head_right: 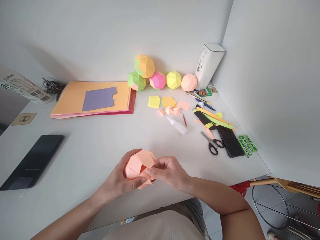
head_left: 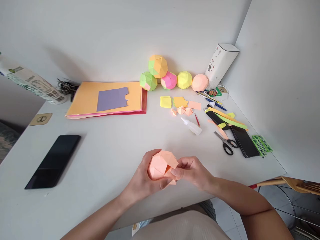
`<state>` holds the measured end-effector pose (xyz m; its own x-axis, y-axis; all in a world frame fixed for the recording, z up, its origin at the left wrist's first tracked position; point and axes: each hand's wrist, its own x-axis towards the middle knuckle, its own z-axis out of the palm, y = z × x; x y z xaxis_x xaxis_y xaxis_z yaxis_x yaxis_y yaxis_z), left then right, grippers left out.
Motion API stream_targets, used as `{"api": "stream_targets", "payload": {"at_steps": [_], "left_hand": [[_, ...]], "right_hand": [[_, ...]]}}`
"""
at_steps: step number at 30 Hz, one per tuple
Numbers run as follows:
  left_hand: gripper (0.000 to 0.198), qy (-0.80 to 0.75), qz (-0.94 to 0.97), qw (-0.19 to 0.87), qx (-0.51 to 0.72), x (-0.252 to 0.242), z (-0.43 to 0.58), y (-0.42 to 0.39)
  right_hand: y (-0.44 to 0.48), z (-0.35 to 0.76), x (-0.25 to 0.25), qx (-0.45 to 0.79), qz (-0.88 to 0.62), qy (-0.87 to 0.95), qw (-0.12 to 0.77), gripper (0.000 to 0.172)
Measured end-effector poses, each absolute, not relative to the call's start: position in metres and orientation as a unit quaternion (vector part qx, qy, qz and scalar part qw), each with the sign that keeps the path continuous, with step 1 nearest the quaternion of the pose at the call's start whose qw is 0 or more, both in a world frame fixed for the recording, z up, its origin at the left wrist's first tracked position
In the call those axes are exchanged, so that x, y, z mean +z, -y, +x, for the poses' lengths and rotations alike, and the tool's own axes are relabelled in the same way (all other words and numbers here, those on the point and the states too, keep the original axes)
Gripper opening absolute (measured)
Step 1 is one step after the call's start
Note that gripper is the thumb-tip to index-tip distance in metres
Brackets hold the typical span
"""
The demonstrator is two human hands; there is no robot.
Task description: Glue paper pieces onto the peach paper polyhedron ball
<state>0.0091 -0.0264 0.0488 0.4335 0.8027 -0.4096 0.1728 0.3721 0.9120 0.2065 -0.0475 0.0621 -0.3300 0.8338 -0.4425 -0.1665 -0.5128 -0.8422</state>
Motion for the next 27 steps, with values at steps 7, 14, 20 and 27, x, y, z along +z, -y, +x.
{"api": "stream_targets", "payload": {"at_steps": [7,14,20,27], "left_hand": [[0.078,-0.474,0.498,0.685,0.239,0.056,0.011,0.026],[0.085,-0.424,0.465,0.738,0.242,0.049,0.01,0.025],[0.099,-0.403,0.468,0.756,0.217,0.049,0.009,0.028],[0.098,-0.435,0.567,0.67,0.201,0.045,0.008,0.032]], "right_hand": [[0.049,0.207,0.063,0.736,-0.469,0.355,0.337,0.031],[0.048,0.208,0.059,0.729,-0.461,0.368,0.348,0.031],[0.044,0.212,0.064,0.713,-0.483,0.372,0.346,0.035],[0.043,0.215,0.064,0.702,-0.485,0.383,0.355,0.036]]}}
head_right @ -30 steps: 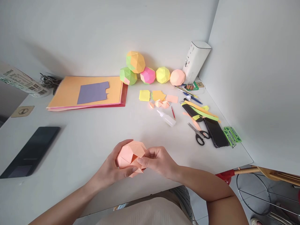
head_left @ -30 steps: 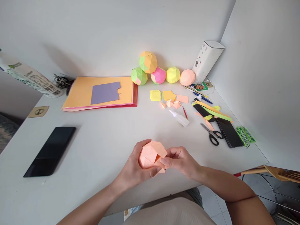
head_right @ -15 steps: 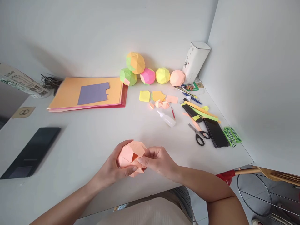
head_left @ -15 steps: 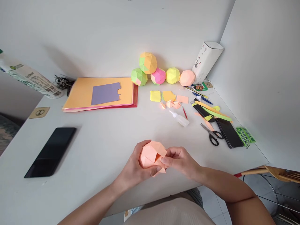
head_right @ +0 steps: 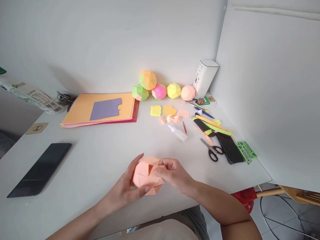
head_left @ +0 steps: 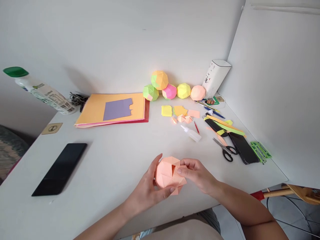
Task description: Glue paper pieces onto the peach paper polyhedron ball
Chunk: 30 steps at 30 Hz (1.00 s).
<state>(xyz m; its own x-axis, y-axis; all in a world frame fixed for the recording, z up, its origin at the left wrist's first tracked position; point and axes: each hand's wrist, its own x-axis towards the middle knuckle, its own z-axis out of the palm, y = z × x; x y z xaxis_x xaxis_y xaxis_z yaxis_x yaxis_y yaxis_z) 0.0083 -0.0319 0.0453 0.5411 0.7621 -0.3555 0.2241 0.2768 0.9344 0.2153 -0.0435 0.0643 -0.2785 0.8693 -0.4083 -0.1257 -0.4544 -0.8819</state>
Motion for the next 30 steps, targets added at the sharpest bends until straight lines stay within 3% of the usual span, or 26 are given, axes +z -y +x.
{"api": "stream_targets", "payload": {"at_steps": [8,12,19,30], "left_hand": [[0.091,-0.478,0.62,0.576,0.235,0.038,0.01,0.031],[0.103,-0.439,0.673,0.546,0.237,0.025,0.006,0.033],[0.094,-0.327,0.794,0.4,0.32,0.016,0.008,0.034],[0.077,-0.314,0.811,0.394,0.297,0.016,0.012,0.038]], "right_hand": [[0.045,0.209,0.062,0.699,-0.482,0.36,0.386,0.034],[0.047,0.208,0.063,0.694,-0.485,0.369,0.383,0.03],[0.048,0.21,0.067,0.689,-0.469,0.398,0.382,0.04],[0.053,0.204,0.071,0.638,-0.518,0.431,0.371,0.029]]}}
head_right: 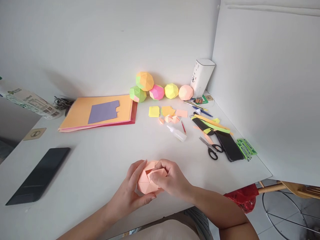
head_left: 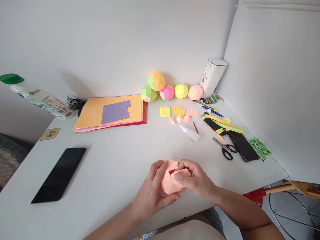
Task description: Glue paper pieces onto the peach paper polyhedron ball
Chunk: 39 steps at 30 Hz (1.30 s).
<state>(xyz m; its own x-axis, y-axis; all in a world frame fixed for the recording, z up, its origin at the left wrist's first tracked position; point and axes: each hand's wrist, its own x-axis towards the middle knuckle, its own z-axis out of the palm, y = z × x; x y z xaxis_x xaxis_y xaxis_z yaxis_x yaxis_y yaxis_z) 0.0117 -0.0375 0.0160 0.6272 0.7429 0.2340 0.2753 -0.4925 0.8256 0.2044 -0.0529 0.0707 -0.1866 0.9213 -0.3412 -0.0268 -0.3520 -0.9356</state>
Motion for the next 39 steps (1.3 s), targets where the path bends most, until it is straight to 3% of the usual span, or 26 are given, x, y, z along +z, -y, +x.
{"api": "stream_targets", "payload": {"at_steps": [4,11,29,39], "left_hand": [[0.077,-0.325,0.814,0.375,0.301,0.013,0.0132,0.0391],[0.075,-0.346,0.819,0.348,0.296,0.0139,0.0119,0.0389],[0.078,-0.325,0.844,0.309,0.294,0.0137,0.0106,0.0356],[0.076,-0.336,0.838,0.308,0.301,0.0137,0.0126,0.0383]], "right_hand": [[0.0564,0.2018,0.0696,0.608,-0.525,0.451,0.388,0.023],[0.0601,0.2,0.0672,0.601,-0.514,0.456,0.408,0.026],[0.0578,0.2038,0.0675,0.64,-0.491,0.451,0.382,0.016],[0.0592,0.201,0.0706,0.607,-0.517,0.463,0.387,0.022]]}}
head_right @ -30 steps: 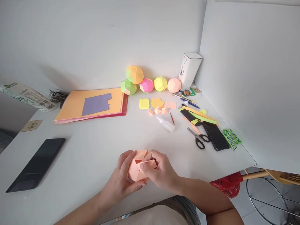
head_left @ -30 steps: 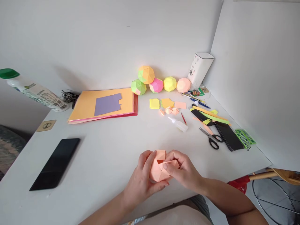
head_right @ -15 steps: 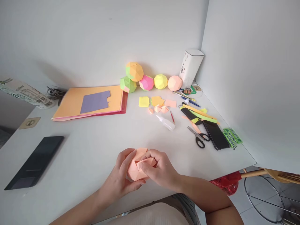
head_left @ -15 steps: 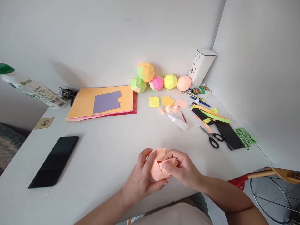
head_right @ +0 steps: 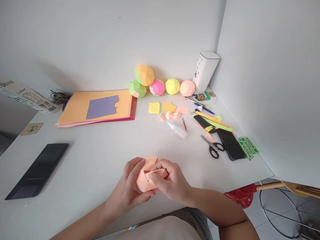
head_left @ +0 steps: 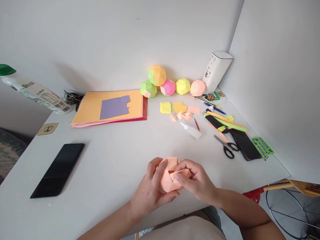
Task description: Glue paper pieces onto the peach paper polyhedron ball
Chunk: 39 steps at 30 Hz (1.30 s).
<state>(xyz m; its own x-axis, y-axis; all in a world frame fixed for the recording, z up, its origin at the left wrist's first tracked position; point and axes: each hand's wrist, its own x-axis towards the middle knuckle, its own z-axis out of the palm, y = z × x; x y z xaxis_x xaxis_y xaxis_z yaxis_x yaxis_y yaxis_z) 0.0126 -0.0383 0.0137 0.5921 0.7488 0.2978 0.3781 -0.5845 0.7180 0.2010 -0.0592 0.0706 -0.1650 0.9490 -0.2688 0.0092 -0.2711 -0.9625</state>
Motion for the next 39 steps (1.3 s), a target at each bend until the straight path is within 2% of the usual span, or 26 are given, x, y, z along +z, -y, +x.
{"api": "stream_targets", "payload": {"at_steps": [39], "left_hand": [[0.077,-0.316,0.862,0.261,0.297,0.0181,0.0115,0.0341]], "right_hand": [[0.0613,0.2059,0.0662,0.619,-0.481,0.491,0.381,0.017]]}}
